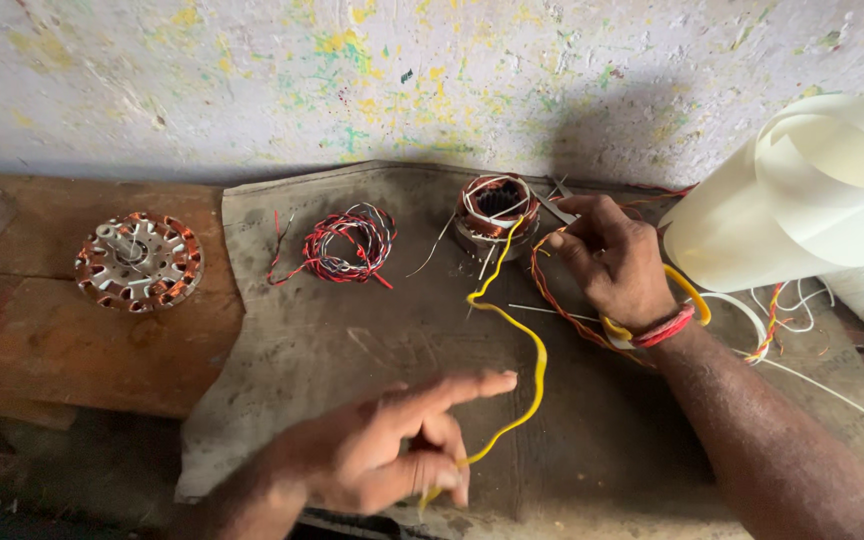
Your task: The person winds a multicolored wire around a cylindrical motor stator, then uses scissors to cut the wire and ties the ends to secure the winding. The person repeats the winding and cutting process on the same stator.
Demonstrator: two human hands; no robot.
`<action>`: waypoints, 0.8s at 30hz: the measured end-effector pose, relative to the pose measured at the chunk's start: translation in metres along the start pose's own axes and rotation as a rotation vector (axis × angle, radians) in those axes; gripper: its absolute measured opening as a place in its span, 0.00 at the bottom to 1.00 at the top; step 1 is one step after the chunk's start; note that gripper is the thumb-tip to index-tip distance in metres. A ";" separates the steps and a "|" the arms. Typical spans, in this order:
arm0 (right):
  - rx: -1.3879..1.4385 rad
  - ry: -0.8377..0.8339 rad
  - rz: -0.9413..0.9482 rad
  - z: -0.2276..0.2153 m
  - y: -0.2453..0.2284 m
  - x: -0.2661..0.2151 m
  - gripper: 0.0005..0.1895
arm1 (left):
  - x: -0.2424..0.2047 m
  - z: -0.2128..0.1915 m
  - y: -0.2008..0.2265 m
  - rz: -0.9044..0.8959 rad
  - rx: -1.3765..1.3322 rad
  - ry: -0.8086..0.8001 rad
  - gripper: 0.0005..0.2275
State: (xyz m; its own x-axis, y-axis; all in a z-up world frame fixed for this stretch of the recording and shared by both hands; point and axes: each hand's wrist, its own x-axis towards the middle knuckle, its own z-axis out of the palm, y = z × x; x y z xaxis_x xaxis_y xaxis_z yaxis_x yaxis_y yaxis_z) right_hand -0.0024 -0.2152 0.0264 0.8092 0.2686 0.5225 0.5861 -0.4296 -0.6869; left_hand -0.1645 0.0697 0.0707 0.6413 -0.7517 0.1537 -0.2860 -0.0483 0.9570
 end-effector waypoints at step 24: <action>-0.080 -0.049 -0.021 0.004 0.010 0.001 0.16 | 0.033 -0.094 -0.070 0.010 0.214 0.784 0.14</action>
State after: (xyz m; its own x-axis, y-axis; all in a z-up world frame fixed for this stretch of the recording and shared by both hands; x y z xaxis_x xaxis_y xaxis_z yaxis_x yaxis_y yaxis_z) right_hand 0.0044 -0.2153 0.0179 0.7987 0.3196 0.5098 0.5998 -0.4905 -0.6321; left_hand -0.0563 0.1107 0.0316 0.9275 -0.0777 0.3658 -0.3737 -0.2286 0.8989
